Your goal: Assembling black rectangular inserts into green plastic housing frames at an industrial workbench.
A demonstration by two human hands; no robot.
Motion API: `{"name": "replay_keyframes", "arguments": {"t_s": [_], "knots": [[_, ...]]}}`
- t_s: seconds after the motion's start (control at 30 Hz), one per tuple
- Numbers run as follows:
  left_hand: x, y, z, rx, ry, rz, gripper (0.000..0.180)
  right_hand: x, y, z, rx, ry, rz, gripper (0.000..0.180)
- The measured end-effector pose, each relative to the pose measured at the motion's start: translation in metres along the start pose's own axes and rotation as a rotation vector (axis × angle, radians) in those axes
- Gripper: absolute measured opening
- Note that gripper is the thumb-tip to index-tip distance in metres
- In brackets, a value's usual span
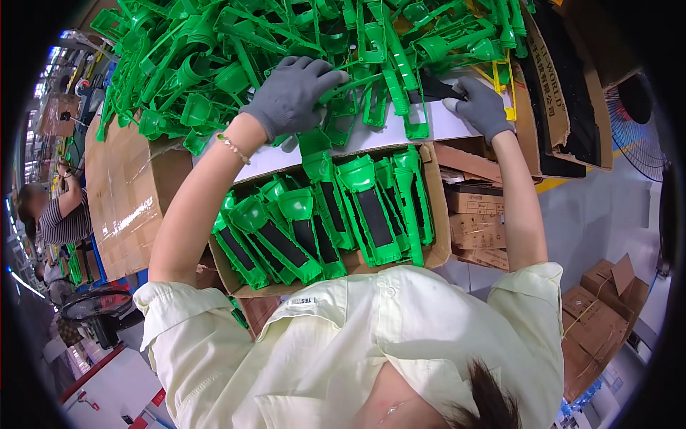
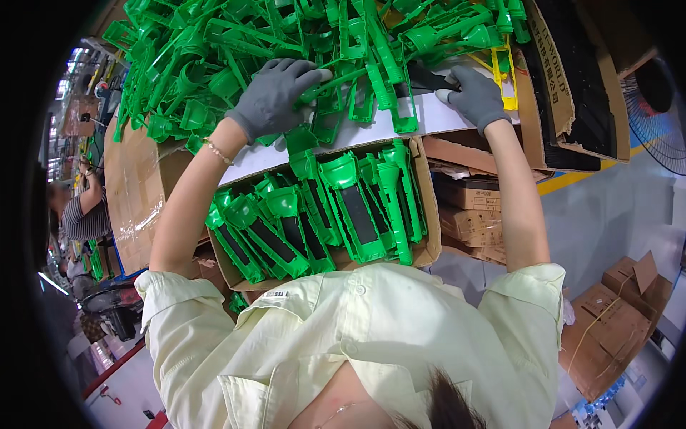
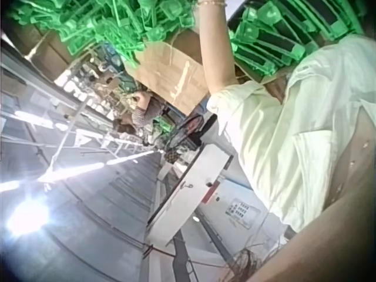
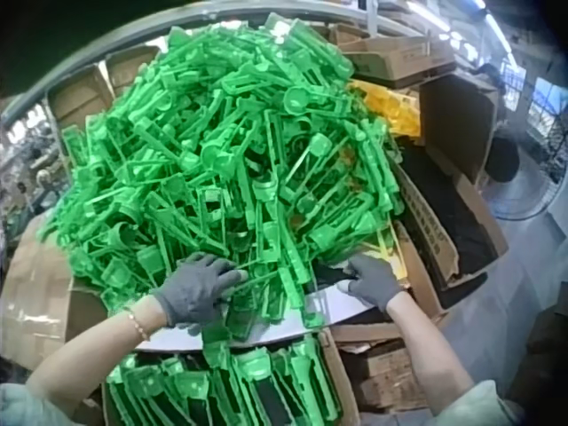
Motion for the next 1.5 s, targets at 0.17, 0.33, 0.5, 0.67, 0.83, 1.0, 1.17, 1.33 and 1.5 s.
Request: {"name": "replay_keyframes", "arguments": {"t_s": [0.17, 0.33, 0.5, 0.67, 0.83, 1.0, 1.17, 1.33, 1.5], "knots": [[0.023, 0.005, -0.007, -0.055, 0.352, -0.019, 0.052, 0.011, 0.000, -0.014, -0.026, 0.081, 0.133, 0.034], [0.052, 0.022, -0.040, -0.025, 0.551, -0.293, 0.039, 0.018, 0.008, -0.031, -0.075, 0.157, 0.611, 0.030], [0.057, 0.018, -0.100, 0.857, 0.724, -1.253, 0.027, 0.023, 0.000, -0.052, -0.177, 0.155, 0.725, 0.024], [0.048, 0.013, -0.185, 0.883, 0.992, -1.249, 0.026, 0.031, -0.020, -0.071, -0.189, 0.146, 0.839, 0.024], [0.090, 0.046, -0.202, 0.891, 0.955, -0.696, 0.031, 0.028, -0.039, -0.083, -0.169, 0.058, 0.850, 0.023], [0.088, 0.085, -0.184, 0.868, 1.153, -0.664, 0.031, 0.031, -0.076, -0.101, -0.161, -0.040, 0.900, 0.022], [0.029, 0.123, -0.129, 1.056, 0.695, -1.625, 0.034, 0.044, -0.124, -0.138, -0.119, -0.305, 1.053, 0.020], [0.015, 0.141, -0.103, 0.985, 0.670, -1.934, 0.037, 0.029, -0.146, -0.151, -0.101, -0.485, 1.059, 0.022], [0.011, 0.148, -0.098, 0.972, 0.658, -2.028, 0.034, 0.024, -0.147, -0.154, -0.039, -0.391, 0.882, 0.018]]}}
Point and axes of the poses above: each hand's wrist, its own z-axis towards the middle knuckle, its own x-axis out of the back of the hand, y = z × x, the point moved 3 cm from there along z, towards the middle knuckle, and after that the axes turned 6 degrees about -x, right-handed, at the moved point
